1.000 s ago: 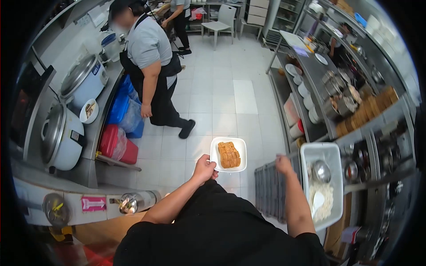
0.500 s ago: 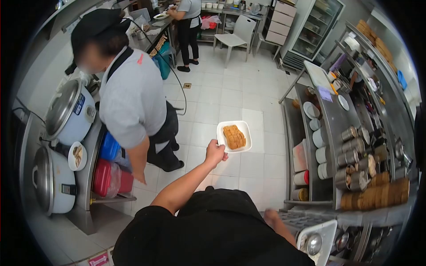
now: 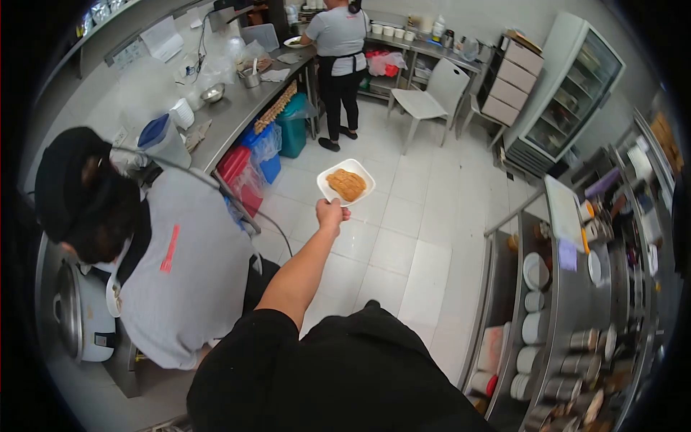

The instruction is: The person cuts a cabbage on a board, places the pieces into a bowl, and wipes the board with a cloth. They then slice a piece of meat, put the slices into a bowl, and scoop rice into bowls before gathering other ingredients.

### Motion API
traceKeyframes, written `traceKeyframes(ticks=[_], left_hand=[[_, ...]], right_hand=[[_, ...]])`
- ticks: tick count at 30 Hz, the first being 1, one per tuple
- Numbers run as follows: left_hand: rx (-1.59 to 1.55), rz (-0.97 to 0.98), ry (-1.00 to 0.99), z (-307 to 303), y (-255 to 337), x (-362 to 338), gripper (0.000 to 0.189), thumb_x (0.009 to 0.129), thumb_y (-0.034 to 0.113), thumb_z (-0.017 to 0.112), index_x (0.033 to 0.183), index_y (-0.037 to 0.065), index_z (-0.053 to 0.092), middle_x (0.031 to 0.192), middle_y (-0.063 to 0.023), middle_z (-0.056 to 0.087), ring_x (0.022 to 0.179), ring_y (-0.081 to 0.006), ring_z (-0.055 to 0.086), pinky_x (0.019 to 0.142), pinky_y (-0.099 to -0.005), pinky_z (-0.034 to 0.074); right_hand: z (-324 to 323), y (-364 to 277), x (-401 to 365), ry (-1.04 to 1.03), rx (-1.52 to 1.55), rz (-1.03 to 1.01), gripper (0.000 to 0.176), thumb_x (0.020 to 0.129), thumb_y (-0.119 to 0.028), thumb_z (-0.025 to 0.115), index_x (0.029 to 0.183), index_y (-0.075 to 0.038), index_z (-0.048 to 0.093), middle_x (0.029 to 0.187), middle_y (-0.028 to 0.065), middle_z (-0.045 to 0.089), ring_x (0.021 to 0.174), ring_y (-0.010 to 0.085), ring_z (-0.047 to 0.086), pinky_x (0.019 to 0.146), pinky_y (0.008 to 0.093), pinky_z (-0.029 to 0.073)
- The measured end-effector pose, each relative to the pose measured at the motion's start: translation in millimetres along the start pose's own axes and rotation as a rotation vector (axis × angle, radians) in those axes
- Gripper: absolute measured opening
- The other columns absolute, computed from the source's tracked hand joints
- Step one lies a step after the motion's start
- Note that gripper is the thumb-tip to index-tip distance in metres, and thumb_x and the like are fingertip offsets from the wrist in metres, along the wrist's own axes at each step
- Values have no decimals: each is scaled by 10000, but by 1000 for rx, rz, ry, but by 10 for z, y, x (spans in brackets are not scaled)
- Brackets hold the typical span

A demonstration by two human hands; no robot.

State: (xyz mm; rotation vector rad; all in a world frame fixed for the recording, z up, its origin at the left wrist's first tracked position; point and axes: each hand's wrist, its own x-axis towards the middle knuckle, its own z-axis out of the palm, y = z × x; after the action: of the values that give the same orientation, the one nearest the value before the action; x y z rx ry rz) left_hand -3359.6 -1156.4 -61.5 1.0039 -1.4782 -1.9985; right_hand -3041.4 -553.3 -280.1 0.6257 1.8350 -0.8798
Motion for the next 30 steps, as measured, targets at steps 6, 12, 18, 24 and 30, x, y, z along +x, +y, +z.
traceKeyframes(ticks=[6, 12, 18, 24, 30], left_hand=[[-103, 88, 338, -129, 753, 1633, 210, 959, 93, 549, 1067, -68, 467, 702, -172, 651, 502, -221, 651, 435, -331, 559], [-86, 165, 603, -716, 1439, 3143, 238, 940, 95, 581, 1074, -76, 482, 731, -181, 676, 507, -223, 668, 426, -318, 548], [-72, 130, 776, -1436, 1996, 4487, 239, 947, 106, 603, 1053, -82, 500, 744, -199, 687, 502, -228, 666, 420, -336, 541], [-191, 162, 812, -1925, 2146, 5599, 273, 956, 94, 580, 1094, -105, 455, 722, -212, 668, 498, -247, 659, 418, -341, 545], [-283, 140, 835, -2025, 2111, 6413, 301, 974, 122, 536, 1135, -115, 445, 798, -202, 657, 575, -254, 672, 441, -333, 565]], right_hand=[[-1767, -2717, 746, 343, 79, -482, 380, 969, -119, 517, 1319, 19, 570, 850, 109, 672, 636, 185, 668, 460, 318, 538], [-2223, -4779, 738, 448, 103, -575, 350, 964, -108, 525, 1289, -3, 604, 859, 115, 682, 653, 181, 672, 464, 305, 523], [-1499, -4757, 1302, 206, -109, -212, 232, 970, -146, 554, 1114, 5, 655, 828, 135, 676, 623, 224, 681, 446, 364, 553], [-1015, -5472, 990, 84, -38, 47, 249, 969, -136, 528, 1155, -10, 634, 845, 138, 679, 646, 240, 688, 463, 372, 554], [-1557, -6210, 768, 237, 163, 68, 273, 969, -125, 502, 1197, -24, 613, 861, 142, 683, 670, 256, 696, 479, 380, 555]])
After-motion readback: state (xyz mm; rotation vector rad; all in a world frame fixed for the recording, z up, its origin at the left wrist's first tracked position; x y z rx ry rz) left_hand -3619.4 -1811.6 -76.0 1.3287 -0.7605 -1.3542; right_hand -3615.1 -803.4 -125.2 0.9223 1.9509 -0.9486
